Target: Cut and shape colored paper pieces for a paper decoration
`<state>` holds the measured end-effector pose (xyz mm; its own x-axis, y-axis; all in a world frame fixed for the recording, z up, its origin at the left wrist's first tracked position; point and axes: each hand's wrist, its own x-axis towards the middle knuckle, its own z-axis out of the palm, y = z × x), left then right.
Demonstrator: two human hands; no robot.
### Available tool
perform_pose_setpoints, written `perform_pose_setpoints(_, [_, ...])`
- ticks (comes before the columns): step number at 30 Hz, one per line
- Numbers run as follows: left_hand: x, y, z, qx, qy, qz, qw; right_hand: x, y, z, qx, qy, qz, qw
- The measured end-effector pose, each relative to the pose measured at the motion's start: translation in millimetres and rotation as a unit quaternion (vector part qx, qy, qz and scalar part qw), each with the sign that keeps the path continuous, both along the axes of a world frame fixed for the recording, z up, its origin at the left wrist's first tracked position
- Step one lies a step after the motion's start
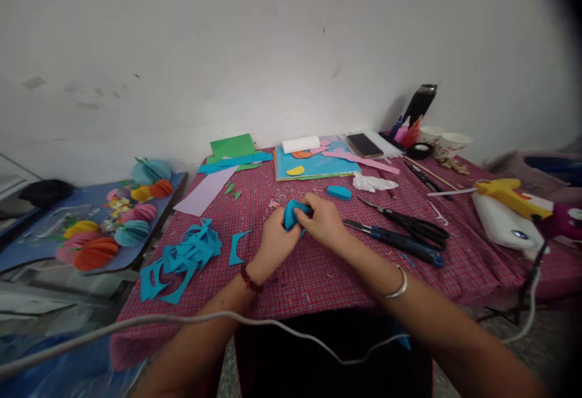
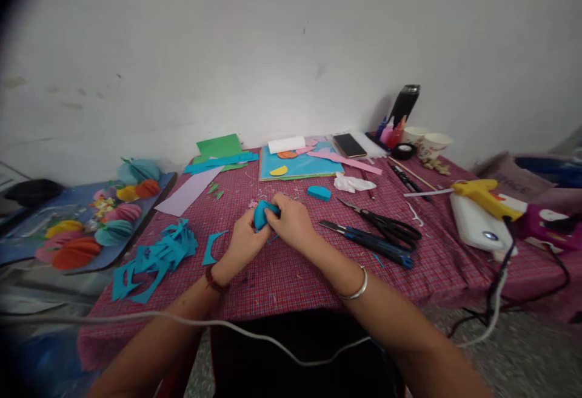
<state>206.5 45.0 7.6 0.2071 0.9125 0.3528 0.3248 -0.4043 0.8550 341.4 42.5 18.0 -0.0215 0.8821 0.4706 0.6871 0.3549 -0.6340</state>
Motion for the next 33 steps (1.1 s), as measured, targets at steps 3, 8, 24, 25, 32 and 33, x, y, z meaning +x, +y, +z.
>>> perform_pose_setpoints(3, [-5.1,4.1,4.9,-0.051,-0.043,-0.034,0.997,0.8,2.3,-0.4,-0.034,0.088,0.032,0.995])
perform_pose_setpoints(8, [-17.0,13.5,10.2,-0.111,-0.088,-0.087,0.986,4.1,3.8,2.5,-0.042,0.166,0.039,0.985])
perform_pose_setpoints(24, [-17.9,5.2,7.0,-0.342,-0.362,-0.209,0.841,11.8,2.1,1.6,-0.28,0.435,0.334,0.788])
perform_pose_setpoints(25, [-18.3,6.4,6.6,-0.331,-0.356,-0.199,0.851,11.4,2.7,2.1,-0.264,0.42,0.318,0.808])
perform_pose_setpoints(32, [-16.6,21.2,-0.9,-0.146,-0.151,-0.049,0.977,1.2,1.3,-1.5,-0.13,0.15,0.17,0.965])
perform_pose_setpoints(33, [-15.8,21.7,-2.0,-0.137,-0.137,-0.042,0.98,-0.3,0.0,-2.5,-0.125,0.127,0.172,0.969])
